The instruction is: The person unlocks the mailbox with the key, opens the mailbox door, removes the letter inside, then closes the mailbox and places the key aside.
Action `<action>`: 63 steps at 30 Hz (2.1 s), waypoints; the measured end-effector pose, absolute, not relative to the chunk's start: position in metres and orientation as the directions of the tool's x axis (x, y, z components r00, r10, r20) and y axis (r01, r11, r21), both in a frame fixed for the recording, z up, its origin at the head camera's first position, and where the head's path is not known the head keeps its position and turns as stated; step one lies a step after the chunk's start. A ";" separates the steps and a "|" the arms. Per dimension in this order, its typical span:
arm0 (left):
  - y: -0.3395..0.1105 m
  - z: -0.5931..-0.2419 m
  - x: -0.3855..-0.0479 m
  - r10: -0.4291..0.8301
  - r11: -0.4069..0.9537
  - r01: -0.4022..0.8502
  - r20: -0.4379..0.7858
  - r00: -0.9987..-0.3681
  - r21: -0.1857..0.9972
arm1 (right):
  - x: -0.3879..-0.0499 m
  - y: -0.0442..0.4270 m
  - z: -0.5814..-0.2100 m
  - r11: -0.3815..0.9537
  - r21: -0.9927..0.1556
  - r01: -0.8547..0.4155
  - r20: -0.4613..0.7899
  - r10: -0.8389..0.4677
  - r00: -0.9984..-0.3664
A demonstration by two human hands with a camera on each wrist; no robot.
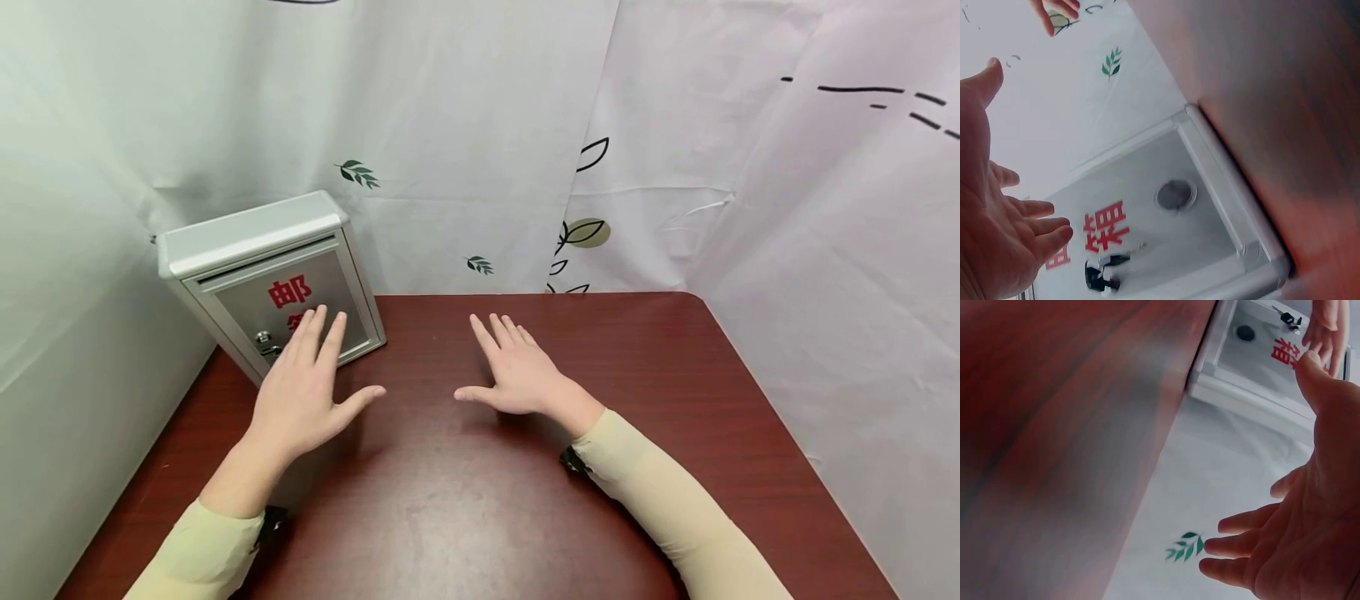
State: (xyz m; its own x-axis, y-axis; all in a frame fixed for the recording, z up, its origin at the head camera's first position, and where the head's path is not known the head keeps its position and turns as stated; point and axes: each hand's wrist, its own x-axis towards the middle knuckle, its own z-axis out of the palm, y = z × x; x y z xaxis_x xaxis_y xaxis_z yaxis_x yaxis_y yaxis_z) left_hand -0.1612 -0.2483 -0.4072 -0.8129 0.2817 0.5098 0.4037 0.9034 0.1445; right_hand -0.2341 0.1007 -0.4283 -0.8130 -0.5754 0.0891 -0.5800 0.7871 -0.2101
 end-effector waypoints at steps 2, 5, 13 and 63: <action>-0.254 -0.404 -0.159 0.276 0.900 0.413 0.549 -0.789 0.142 | -0.236 0.093 -0.428 0.779 -0.223 -0.586 0.096 -0.580 -0.809; -0.262 -0.399 -0.158 0.269 0.893 0.429 0.603 -0.751 0.136 | -0.240 0.082 -0.426 0.768 -0.242 -0.593 0.104 -0.586 -0.803; -0.275 -0.389 -0.156 0.168 0.869 0.487 0.873 -0.458 0.089 | -0.250 0.058 -0.427 0.742 -0.275 -0.611 0.118 -0.605 -0.788; -0.366 -0.421 -0.164 -0.236 0.707 0.113 0.384 -0.893 0.698 | -0.330 -0.043 -0.410 0.462 -0.699 -0.547 0.150 -0.652 -0.743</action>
